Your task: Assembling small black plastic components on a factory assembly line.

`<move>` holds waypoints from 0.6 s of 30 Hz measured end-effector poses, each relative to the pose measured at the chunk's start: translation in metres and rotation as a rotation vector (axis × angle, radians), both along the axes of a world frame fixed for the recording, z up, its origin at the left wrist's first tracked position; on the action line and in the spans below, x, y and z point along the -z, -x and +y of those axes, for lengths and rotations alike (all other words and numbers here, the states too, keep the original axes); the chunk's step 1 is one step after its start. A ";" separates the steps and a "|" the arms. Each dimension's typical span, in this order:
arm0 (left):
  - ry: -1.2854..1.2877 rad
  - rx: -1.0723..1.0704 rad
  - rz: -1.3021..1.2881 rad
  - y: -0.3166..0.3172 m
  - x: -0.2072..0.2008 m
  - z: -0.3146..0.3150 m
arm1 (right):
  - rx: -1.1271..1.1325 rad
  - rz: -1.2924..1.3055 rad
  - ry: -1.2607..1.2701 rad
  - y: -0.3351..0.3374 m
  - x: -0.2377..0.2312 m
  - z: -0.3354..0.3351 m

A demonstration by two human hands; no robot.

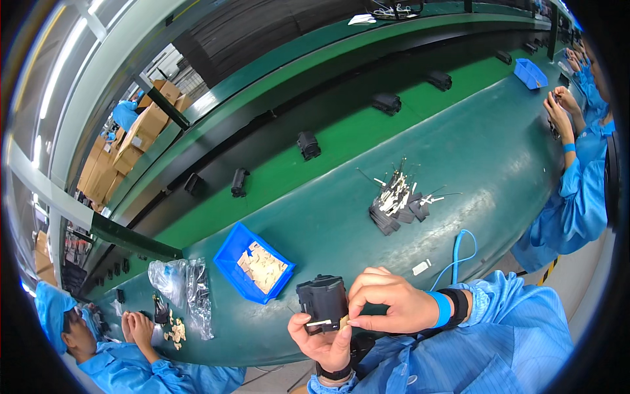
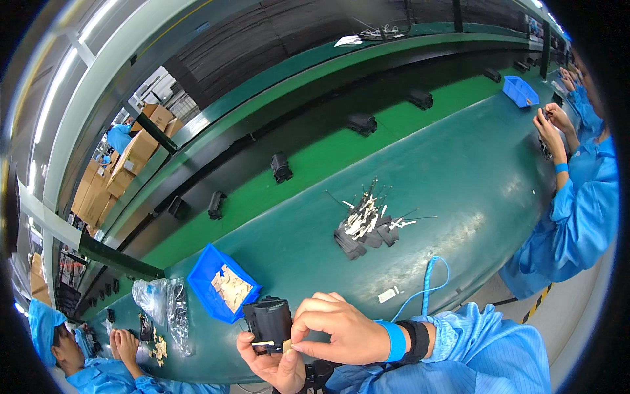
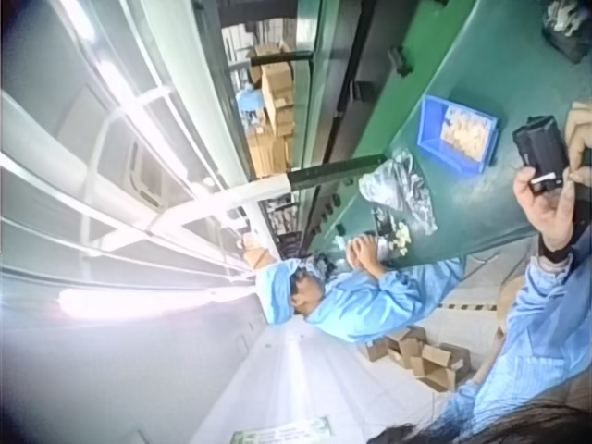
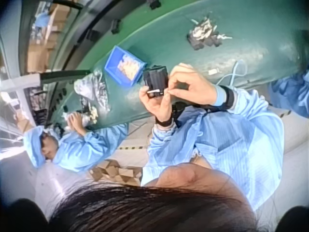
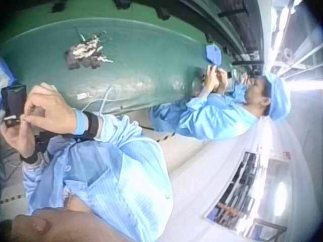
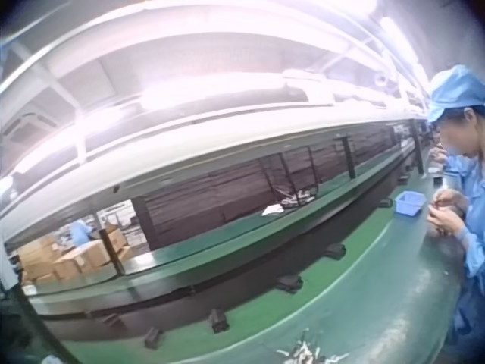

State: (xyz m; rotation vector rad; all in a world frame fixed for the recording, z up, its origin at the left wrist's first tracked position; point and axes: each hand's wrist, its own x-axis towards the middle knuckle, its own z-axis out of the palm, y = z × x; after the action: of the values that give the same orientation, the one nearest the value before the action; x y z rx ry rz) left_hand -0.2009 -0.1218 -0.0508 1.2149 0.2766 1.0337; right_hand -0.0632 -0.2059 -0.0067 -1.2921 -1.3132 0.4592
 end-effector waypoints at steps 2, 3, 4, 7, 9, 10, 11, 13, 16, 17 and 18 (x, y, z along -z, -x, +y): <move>0.001 0.010 -0.018 0.000 0.000 0.003 | 0.005 -0.014 0.002 0.001 -0.001 0.003; 0.020 -0.008 -0.024 0.002 0.000 0.003 | 0.038 -0.038 0.008 0.003 -0.003 0.004; 0.039 -0.028 -0.030 0.004 0.000 0.003 | 0.068 -0.061 0.013 0.005 -0.004 0.007; 0.015 -0.129 -0.055 0.012 -0.002 0.007 | -0.018 -0.063 0.021 0.011 -0.005 0.021; -0.071 -0.243 0.038 0.008 -0.004 0.005 | -0.098 0.167 0.066 0.009 -0.007 0.028; -0.152 -0.239 0.088 0.009 0.001 0.006 | -0.097 0.197 0.165 0.008 -0.010 0.027; -0.161 -0.193 0.082 0.008 0.003 0.004 | -0.107 0.419 0.224 0.010 -0.011 0.029; -0.355 -0.154 0.022 0.000 0.008 0.005 | -0.112 0.521 0.203 0.008 -0.003 0.022; -0.390 -0.122 -0.053 0.001 0.008 0.006 | -0.182 0.728 0.256 0.012 -0.005 0.033; -0.395 -0.162 -0.057 0.005 0.005 0.006 | -0.220 0.727 0.284 0.012 -0.006 0.038; -0.414 -0.192 -0.060 0.011 0.001 0.006 | -0.276 0.718 0.291 0.015 -0.007 0.042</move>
State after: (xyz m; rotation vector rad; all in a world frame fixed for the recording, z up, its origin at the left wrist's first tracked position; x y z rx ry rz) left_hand -0.2119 -0.1160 -0.0516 1.5462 0.1366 1.3358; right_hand -0.0782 -0.1639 0.0005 -1.0218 -0.8229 1.2180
